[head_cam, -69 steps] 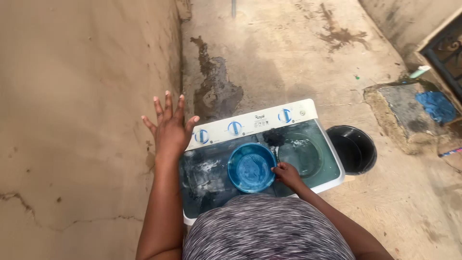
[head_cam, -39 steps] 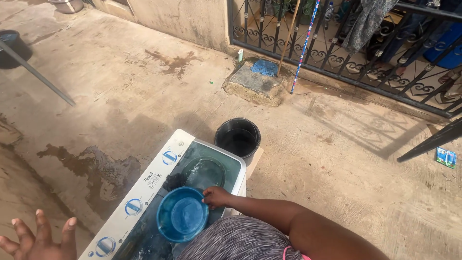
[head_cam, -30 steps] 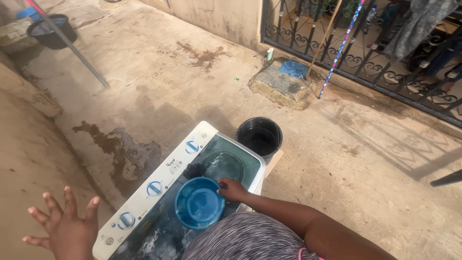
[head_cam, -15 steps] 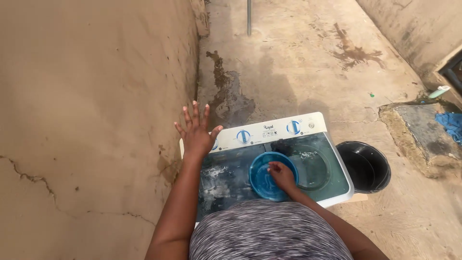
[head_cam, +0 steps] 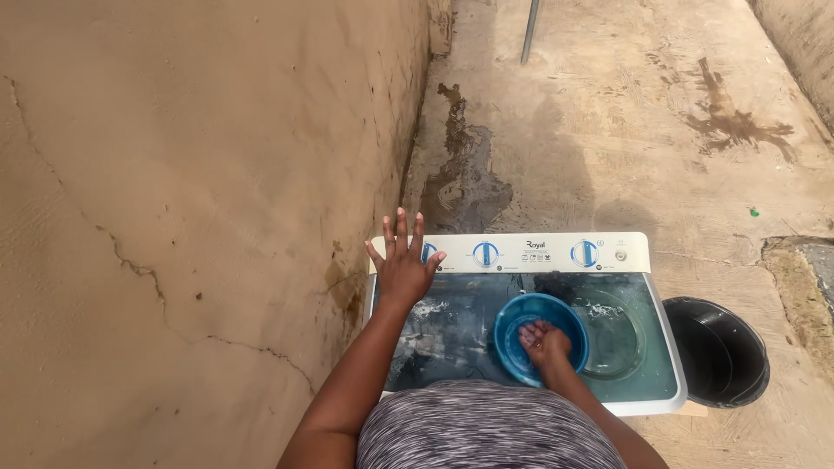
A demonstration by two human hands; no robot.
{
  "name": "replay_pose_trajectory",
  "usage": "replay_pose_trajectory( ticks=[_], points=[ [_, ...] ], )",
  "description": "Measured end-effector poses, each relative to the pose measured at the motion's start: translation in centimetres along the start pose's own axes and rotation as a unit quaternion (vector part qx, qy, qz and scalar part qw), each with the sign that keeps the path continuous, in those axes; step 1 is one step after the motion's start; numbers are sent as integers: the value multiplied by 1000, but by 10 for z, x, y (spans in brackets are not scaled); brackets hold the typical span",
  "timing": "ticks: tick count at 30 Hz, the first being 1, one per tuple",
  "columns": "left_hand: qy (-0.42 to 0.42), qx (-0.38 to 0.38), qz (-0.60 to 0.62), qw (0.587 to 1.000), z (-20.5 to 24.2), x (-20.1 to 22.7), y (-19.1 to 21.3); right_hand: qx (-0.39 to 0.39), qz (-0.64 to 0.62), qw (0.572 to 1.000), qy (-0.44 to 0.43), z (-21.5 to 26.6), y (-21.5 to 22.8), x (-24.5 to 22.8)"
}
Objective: Washing and rinsing a blue plastic bowl inside the tub of a twin-tub washing machine.
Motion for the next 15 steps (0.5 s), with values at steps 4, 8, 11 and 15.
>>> replay_pose_trajectory(
  ticks=[4, 8, 11, 15],
  points=[
    [3, 8, 24, 1000, -4, -6, 8, -207, -75, 959, -179, 46, -43, -17],
    [13, 11, 7, 1000, -3, -13, 20, -393, -186, 878, -199, 108, -95, -71],
    [12, 27, 11, 999, 0, -22, 30, -409, -201, 869, -195, 112, -139, -86],
    [9, 33, -1, 999, 6, -30, 39, -335, -149, 918, -149, 54, -201, -55]
  ],
)
Point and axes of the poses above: each hand's wrist, its own z-axis away from the middle knuckle, its own y-axis out of the back of the hand, x = y × z, the point moved 5 cm from there along -z, towards the middle knuckle, and after that the axes turned 13 degrees about x, right-handed, at the moved point
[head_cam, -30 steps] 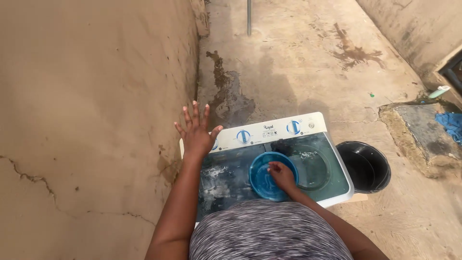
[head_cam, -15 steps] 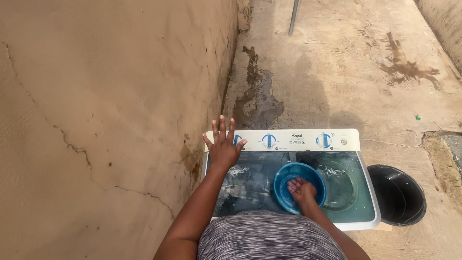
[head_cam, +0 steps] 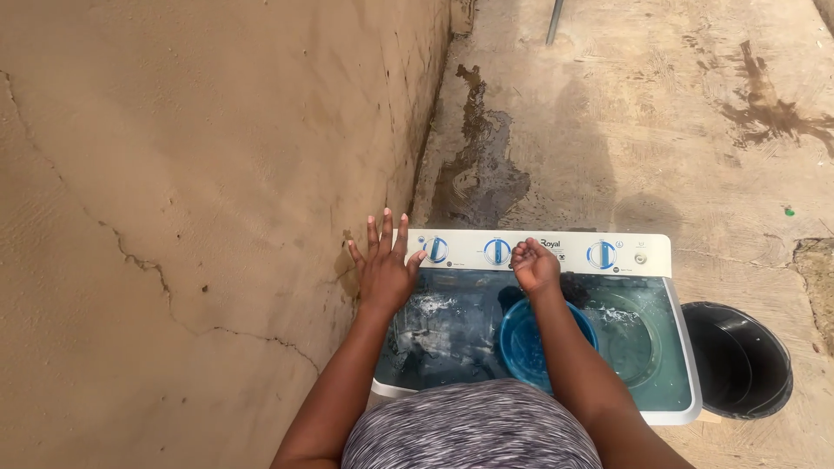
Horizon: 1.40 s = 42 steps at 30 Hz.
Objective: Washing and rinsing a blue plastic bowl inside the tub of a twin-tub washing machine.
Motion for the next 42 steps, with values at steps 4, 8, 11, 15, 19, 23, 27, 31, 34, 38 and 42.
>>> replay_pose_trajectory(
  ticks=[4, 8, 11, 15, 19, 23, 27, 31, 34, 38, 42],
  points=[
    [-8, 4, -1, 1000, 4, -2, 13, 84, 138, 987, 5, -55, -25, 61],
    [8, -1, -7, 1000, 8, -5, 25, 26, 314, 948, -45, -78, -56, 127],
    [10, 4, -3, 1000, 5, -8, 30, 3, 344, 938, -32, -48, -93, 132],
    [16, -8, 1, 1000, 4, -11, 29, -7, 328, 944, 33, 34, -113, 89],
    [16, -11, 13, 1000, 3, -12, 32, 89, 285, 949, 105, 96, -43, 31],
    [10, -16, 3, 1000, -1, -11, 34, 253, 205, 935, 138, 128, 71, -15],
    [-4, -28, -2, 1000, -8, -2, 38, 360, 196, 909, 73, 135, 157, -24],
    [-11, -21, 13, 1000, -15, 9, 43, 407, 222, 878, 119, 127, 181, -18],
    [-11, -30, 14, 999, -18, 13, 46, 392, 213, 874, 191, 104, 205, -14],
    [-11, -25, 5, 1000, -15, 12, 46, 375, 130, 915, 74, 125, 152, 7],
    [-11, -22, -1, 1000, -11, 7, 43, 80, 8, 995, -54, 90, 133, 29]
  ],
)
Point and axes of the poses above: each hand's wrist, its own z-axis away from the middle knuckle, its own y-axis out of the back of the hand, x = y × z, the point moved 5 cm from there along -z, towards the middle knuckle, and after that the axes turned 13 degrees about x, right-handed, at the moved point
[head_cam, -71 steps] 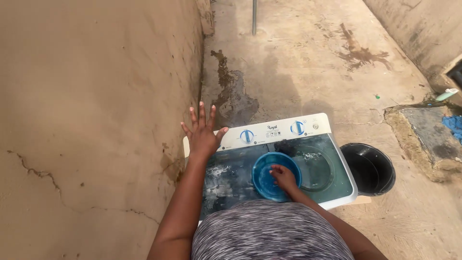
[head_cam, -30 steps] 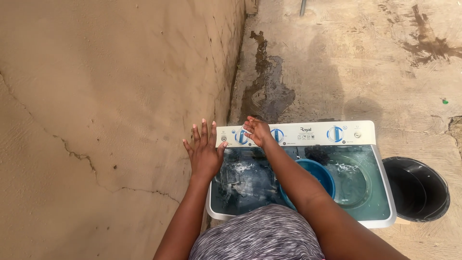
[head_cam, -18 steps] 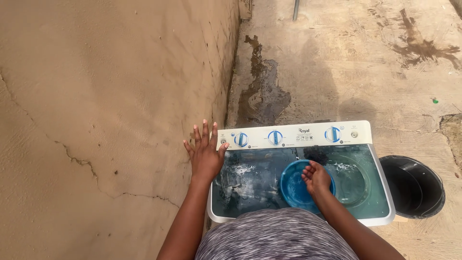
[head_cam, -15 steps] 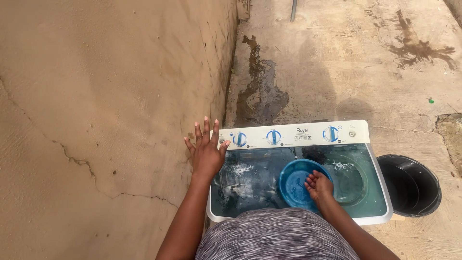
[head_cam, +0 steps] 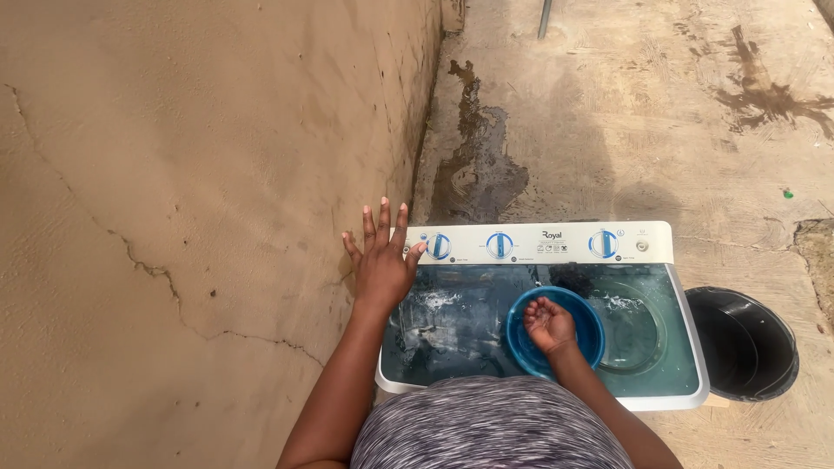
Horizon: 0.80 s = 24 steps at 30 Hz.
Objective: Washing and rinsing a blue plastic bowl inside the tub of a twin-tub washing machine.
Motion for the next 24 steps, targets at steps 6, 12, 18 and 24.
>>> replay_pose_trajectory(
  ticks=[6, 12, 18, 24],
  points=[
    [5, 4, -2, 1000, 6, -2, 9, -158, -34, 987, 7, 18, -91, -11],
    [20, 5, -6, 1000, 13, -10, 29, 7, 78, 996, 44, -71, -142, 31],
    [16, 10, -12, 1000, 17, -10, 31, -47, 313, 949, 16, -89, -244, 128],
    [14, 12, -6, 1000, 20, -9, 33, -105, 332, 937, -1, -67, -280, 146]
  ],
)
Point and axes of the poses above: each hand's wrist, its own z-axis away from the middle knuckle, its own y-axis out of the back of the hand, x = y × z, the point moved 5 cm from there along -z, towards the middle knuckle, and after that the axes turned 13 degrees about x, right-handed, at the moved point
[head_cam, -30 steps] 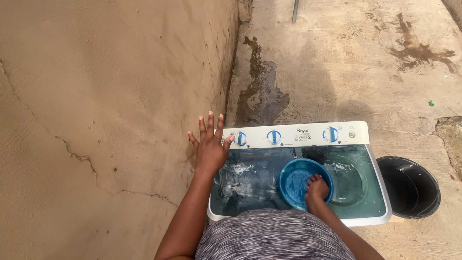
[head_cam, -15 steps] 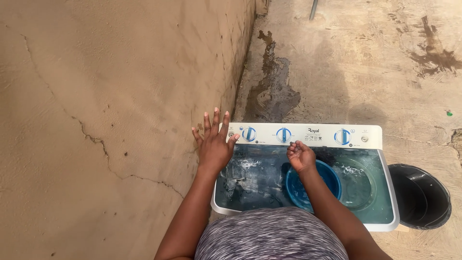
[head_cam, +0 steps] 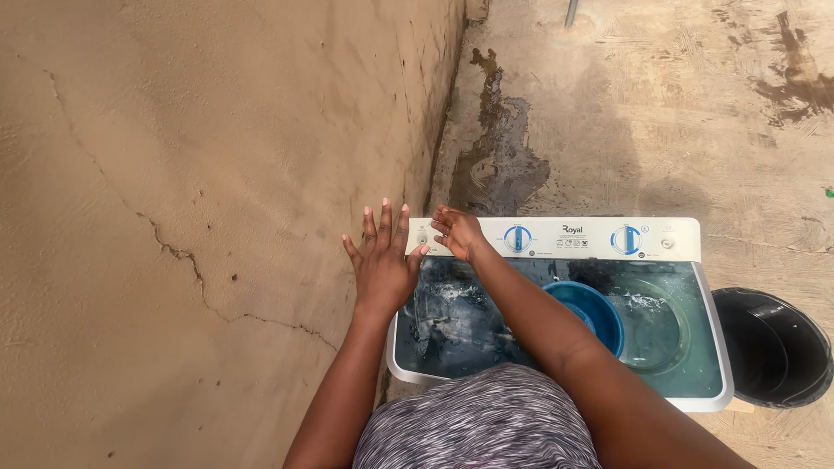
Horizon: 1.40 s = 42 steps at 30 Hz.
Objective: Washing and rinsing a blue plastic bowl inside the tub of a twin-tub washing machine.
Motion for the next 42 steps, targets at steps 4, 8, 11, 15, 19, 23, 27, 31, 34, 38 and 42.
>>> replay_pose_trajectory(
  ticks=[4, 8, 11, 15, 19, 23, 27, 31, 34, 38, 42],
  points=[
    [-1, 1, 10, 1000, -1, 2, -4, -9, -1, 1000, 25, 47, 26, -20],
    [-14, -2, 27, 1000, -3, 10, -10, 44, 80, 994, 57, 122, 86, -52],
    [-22, -9, 36, 999, -5, 15, -17, 87, 137, 985, 65, 166, 145, -72],
    [-37, -18, 42, 998, -8, 28, -18, 166, 73, 979, 89, 221, 222, -68],
    [-63, -29, 63, 996, -8, 37, -29, 241, 12, 962, 129, 269, 271, -55],
    [-76, -34, 78, 993, -9, 41, -38, 282, -95, 946, 126, 286, 296, -17],
    [-79, -49, 79, 993, -13, 48, -38, 253, -128, 953, 110, 275, 292, 14],
    [-84, -48, 86, 992, -15, 54, -30, 273, -153, 947, 78, 243, 300, 46],
    [-81, -48, 79, 992, -15, 55, -28, 317, -157, 934, 58, 220, 309, 62],
    [-84, -45, 64, 993, -9, 53, -27, 350, -169, 921, 29, 206, 310, 70],
    [-81, -35, 68, 994, -3, 48, -22, 408, -153, 900, 10, 202, 315, 74]
  ],
)
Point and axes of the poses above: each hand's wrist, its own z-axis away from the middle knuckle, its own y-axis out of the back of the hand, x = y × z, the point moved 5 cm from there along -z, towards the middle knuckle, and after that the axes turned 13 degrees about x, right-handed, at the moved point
